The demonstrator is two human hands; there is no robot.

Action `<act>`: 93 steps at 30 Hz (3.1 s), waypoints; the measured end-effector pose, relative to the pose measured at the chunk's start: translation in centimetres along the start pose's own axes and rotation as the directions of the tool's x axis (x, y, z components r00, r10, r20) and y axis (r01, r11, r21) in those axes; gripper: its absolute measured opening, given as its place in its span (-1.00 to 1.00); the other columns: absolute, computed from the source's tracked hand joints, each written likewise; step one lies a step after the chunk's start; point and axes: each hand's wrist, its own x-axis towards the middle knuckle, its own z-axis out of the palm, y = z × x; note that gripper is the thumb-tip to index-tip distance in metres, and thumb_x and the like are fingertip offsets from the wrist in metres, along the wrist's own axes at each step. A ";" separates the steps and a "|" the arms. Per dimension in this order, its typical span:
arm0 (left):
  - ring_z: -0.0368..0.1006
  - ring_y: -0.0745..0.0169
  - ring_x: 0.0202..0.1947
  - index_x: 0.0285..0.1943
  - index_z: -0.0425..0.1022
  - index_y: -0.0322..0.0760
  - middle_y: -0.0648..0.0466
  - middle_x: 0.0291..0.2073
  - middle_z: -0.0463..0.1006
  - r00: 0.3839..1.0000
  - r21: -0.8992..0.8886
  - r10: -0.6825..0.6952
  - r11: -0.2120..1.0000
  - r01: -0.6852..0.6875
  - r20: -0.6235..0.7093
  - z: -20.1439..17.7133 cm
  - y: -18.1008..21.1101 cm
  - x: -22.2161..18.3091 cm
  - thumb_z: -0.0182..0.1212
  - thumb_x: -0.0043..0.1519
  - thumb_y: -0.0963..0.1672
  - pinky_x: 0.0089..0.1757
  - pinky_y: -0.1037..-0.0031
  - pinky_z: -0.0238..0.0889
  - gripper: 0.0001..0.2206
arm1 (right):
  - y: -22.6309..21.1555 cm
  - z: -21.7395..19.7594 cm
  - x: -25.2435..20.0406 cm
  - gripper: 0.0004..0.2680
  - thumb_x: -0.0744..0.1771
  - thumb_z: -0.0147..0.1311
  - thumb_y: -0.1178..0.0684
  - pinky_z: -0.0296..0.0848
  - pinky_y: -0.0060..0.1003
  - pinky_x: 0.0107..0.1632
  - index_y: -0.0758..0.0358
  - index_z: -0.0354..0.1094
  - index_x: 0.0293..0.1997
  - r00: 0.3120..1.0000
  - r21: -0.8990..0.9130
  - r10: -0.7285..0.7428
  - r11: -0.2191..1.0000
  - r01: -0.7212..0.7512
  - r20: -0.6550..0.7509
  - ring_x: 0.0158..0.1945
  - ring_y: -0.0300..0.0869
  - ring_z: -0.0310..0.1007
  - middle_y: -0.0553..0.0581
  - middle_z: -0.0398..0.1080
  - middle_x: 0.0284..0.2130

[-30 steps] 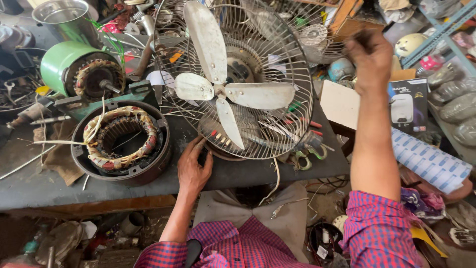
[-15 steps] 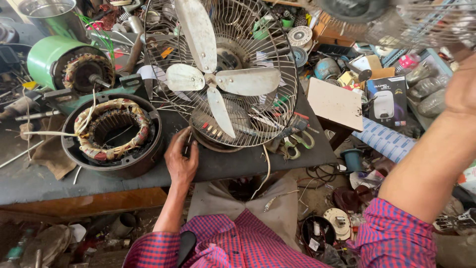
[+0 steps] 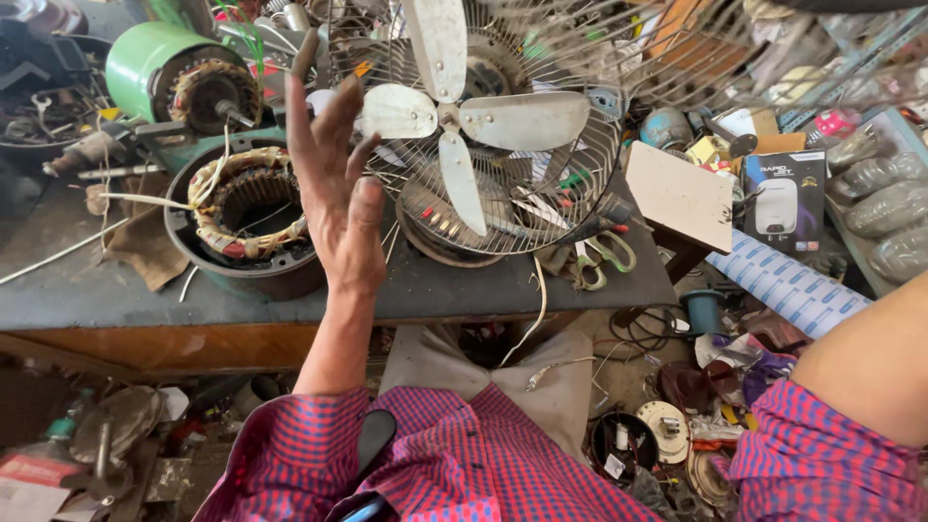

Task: The person assembles a table fan by attaching the front and rear wire cages to the fan blades and motor housing. They then use a screwdriver to tighten screws on the cage assembly to secure it in place.

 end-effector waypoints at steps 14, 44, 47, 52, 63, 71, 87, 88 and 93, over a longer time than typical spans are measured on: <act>-0.35 -0.08 0.66 0.69 -0.58 0.04 -0.09 0.65 -0.33 0.982 -0.215 -0.115 0.973 0.081 -0.149 -0.5 2.7 -3.4 0.55 0.29 0.08 0.51 0.06 -0.29 0.15 | 1.6 9.9 -2.4 -0.90 0.54 -0.08 0.24 0.57 -0.12 0.14 0.28 0.37 0.14 0.973 0.236 0.214 0.945 -0.227 0.080 -0.01 -0.10 0.56 0.22 0.49 -0.08; -0.11 -0.02 0.62 0.70 -0.37 -0.17 -0.11 0.64 -0.06 0.922 -0.420 -0.355 0.868 0.265 -0.153 -2.6 -8.6 -5.6 0.49 0.22 -0.06 0.48 0.21 -0.18 0.05 | 8.6 17.4 -10.3 -0.65 0.52 -0.08 0.25 0.52 -0.08 0.32 0.31 0.02 0.55 0.985 -0.021 -0.026 1.000 0.023 -0.170 0.40 -0.06 0.24 0.24 0.08 0.50; -0.15 0.01 0.64 0.71 -0.36 -0.17 -0.04 0.65 -0.12 0.925 -0.464 -0.356 0.847 0.258 -0.135 -2.8 -9.5 -5.9 0.49 0.22 -0.03 0.49 0.21 -0.22 0.05 | 8.4 17.7 -11.1 -0.65 0.51 -0.10 0.26 0.56 -0.06 0.27 0.29 0.02 0.54 0.982 -0.002 -0.015 1.000 0.015 -0.191 0.41 -0.04 0.28 0.28 0.10 0.50; -0.06 0.03 0.62 0.73 -0.25 -0.20 -0.02 0.63 -0.02 0.944 -0.612 -0.321 0.762 0.211 -0.075 -3.2 -11.6 -7.2 0.51 0.20 -0.02 0.51 0.18 -0.15 0.03 | 8.8 18.2 -12.4 -0.64 0.49 -0.07 0.28 0.62 -0.15 0.14 0.21 0.10 0.53 0.976 -0.028 -0.049 0.999 0.044 -0.213 0.29 -0.03 0.42 0.31 0.24 0.38; 0.21 0.04 0.41 0.71 -0.29 -0.08 -0.02 0.51 0.12 0.936 -0.752 -0.350 0.626 0.207 -0.033 -3.8 -11.7 -8.4 0.58 0.11 -0.06 0.36 0.17 0.15 0.10 | 12.5 18.6 -18.5 -0.80 0.46 -0.01 0.30 0.54 -0.13 0.23 0.30 0.36 0.25 0.913 0.119 0.002 0.992 0.051 -0.407 0.15 -0.11 0.51 0.26 0.46 0.12; 0.08 0.01 0.54 0.69 -0.19 -0.23 -0.03 0.55 0.11 0.949 -0.637 -0.300 0.752 0.171 -0.099 -2.2 -11.8 -8.7 0.60 0.08 -0.08 0.45 0.21 -0.03 0.07 | 13.1 17.6 -21.5 -0.82 0.50 -0.04 0.26 0.46 -0.38 0.08 0.33 0.35 0.27 0.879 -0.202 0.030 0.969 -0.143 -0.476 0.03 -0.29 0.45 0.10 0.47 0.09; 0.04 0.04 0.54 0.71 -0.28 -0.20 -0.03 0.58 0.02 0.911 -0.698 -0.370 0.702 0.146 -0.182 -0.7 -10.4 -6.1 0.36 0.27 -0.07 0.45 0.20 -0.04 -0.08 | 11.4 17.9 -11.7 -0.66 0.51 -0.08 -0.10 0.47 -0.30 0.11 0.37 0.28 0.36 0.877 -0.803 -0.463 0.567 0.182 -0.128 0.10 -0.07 0.43 0.25 0.35 0.17; 0.03 0.05 0.54 0.71 -0.29 -0.20 -0.02 0.58 0.01 0.912 -0.695 -0.366 0.704 0.144 -0.182 -0.7 -10.4 -5.8 0.34 0.29 -0.08 0.45 0.21 -0.05 -0.09 | 11.4 18.2 -10.6 -0.65 0.52 -0.13 -0.08 0.37 -0.20 0.22 0.39 0.22 0.40 0.874 -0.832 -0.475 0.523 0.185 -0.105 0.19 -0.01 0.37 0.27 0.33 0.24; 0.06 -0.01 0.43 0.69 -0.41 -0.09 -0.10 0.56 -0.02 0.851 -0.635 -0.474 0.734 0.241 -0.225 -0.5 -11.1 -5.0 0.23 0.33 -0.13 0.37 0.20 -0.07 -0.13 | 11.0 18.6 -7.1 -0.62 0.53 -0.27 -0.03 0.07 -0.03 0.49 0.39 0.03 0.54 0.898 -0.884 -0.439 0.432 0.179 -0.033 0.49 0.13 0.16 0.30 0.15 0.44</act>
